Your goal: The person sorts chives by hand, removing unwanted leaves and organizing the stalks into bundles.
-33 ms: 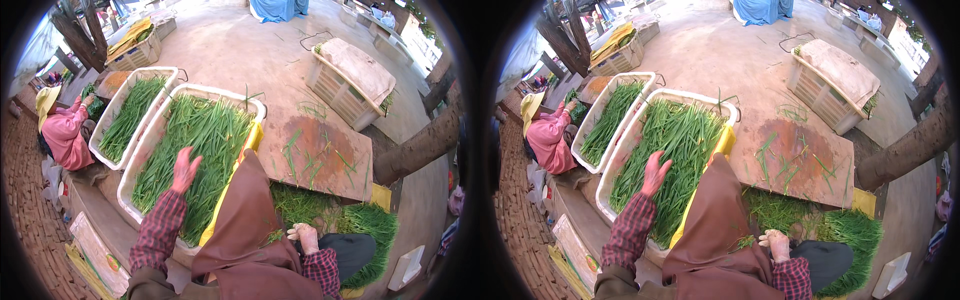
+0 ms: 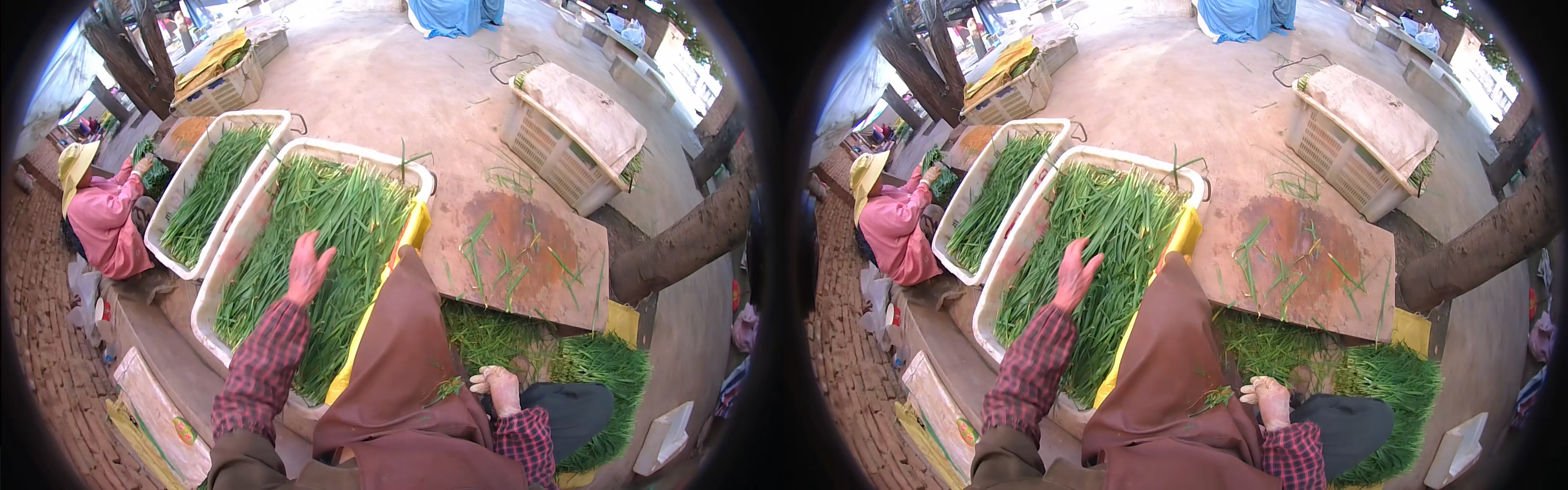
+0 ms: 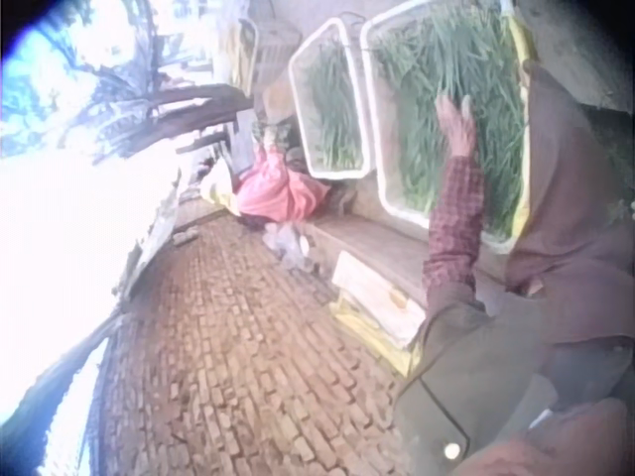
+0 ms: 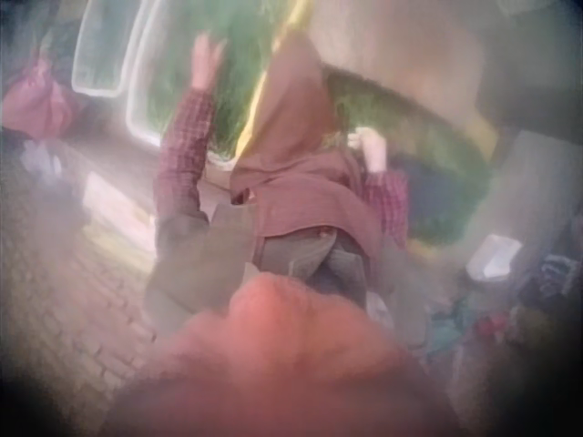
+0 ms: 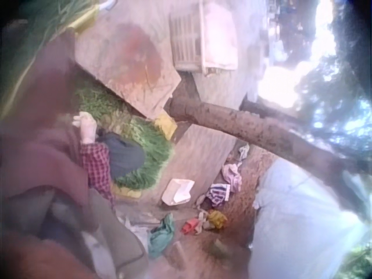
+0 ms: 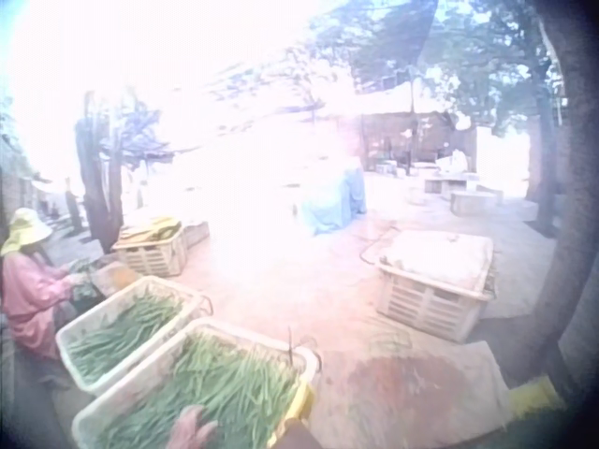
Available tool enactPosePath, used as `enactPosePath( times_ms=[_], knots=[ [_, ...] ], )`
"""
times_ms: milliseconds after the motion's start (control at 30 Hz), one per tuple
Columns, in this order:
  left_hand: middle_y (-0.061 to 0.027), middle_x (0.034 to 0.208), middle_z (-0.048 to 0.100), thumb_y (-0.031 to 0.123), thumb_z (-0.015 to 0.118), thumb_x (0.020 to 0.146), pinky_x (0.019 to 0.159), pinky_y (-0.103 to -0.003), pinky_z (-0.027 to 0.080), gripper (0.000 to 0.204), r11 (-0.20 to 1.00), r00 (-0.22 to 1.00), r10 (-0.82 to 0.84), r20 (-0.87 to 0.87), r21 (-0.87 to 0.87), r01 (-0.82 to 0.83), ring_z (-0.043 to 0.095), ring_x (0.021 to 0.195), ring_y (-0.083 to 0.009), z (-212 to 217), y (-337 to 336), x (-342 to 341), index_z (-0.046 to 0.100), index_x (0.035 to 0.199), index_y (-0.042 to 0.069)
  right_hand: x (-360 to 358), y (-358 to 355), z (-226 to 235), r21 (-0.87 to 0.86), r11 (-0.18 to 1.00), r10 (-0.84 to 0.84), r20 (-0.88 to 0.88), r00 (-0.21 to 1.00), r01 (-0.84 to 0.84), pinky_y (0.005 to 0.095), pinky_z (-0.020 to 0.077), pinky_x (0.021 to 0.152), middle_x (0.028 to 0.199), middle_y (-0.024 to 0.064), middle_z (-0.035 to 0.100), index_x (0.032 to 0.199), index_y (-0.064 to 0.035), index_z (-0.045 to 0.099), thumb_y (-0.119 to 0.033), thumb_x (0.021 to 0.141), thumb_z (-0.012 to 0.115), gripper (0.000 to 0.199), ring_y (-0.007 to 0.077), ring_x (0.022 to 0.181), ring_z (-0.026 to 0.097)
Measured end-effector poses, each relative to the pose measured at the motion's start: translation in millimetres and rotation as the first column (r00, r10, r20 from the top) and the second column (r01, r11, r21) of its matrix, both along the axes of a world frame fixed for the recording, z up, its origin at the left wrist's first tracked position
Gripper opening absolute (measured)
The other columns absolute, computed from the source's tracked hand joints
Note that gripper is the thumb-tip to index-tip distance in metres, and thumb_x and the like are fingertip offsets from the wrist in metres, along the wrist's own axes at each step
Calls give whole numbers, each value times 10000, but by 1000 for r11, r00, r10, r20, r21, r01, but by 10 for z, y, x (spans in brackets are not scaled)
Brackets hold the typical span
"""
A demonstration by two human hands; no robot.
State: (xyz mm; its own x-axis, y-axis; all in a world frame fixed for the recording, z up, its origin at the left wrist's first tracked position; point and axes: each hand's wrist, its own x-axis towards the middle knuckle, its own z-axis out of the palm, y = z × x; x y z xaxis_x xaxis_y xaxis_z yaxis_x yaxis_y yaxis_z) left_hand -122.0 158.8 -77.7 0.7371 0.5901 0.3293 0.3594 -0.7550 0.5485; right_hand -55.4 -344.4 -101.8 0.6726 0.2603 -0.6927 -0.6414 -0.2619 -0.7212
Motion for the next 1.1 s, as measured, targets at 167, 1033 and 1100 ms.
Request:
enactPosePath(
  times_ms=[167,1033,1100],
  knots=[
    [-321,1376,473,419,810,789,1067,-483,425,920,991,988,44,-150,129,-25,470,1278,-452,-414,466,938,363,1408,-94,62,-59,-74,-1,1000,-29,52,998,29,277,568,628,892,162,734,1105,41,618,-151,1035,521,226,187,654,698],
    [-98,1108,667,74,789,685,882,-357,517,594,851,916,-49,398,-464,247,632,1013,-212,930,191,317,549,1225,11,903,1338,1606,336,897,219,225,949,-287,398,573,881,1129,279,691,1280,136,519,-474,1052,446,655,329,942,728],
    [-114,1109,673,90,846,671,903,-393,515,611,789,883,-77,463,-513,338,645,1015,-247,1203,-253,430,557,1203,10,1041,1641,1666,640,710,369,20,929,-296,463,545,960,1306,339,578,1380,172,391,-622,1010,415,876,389,1133,657]
  ],
)
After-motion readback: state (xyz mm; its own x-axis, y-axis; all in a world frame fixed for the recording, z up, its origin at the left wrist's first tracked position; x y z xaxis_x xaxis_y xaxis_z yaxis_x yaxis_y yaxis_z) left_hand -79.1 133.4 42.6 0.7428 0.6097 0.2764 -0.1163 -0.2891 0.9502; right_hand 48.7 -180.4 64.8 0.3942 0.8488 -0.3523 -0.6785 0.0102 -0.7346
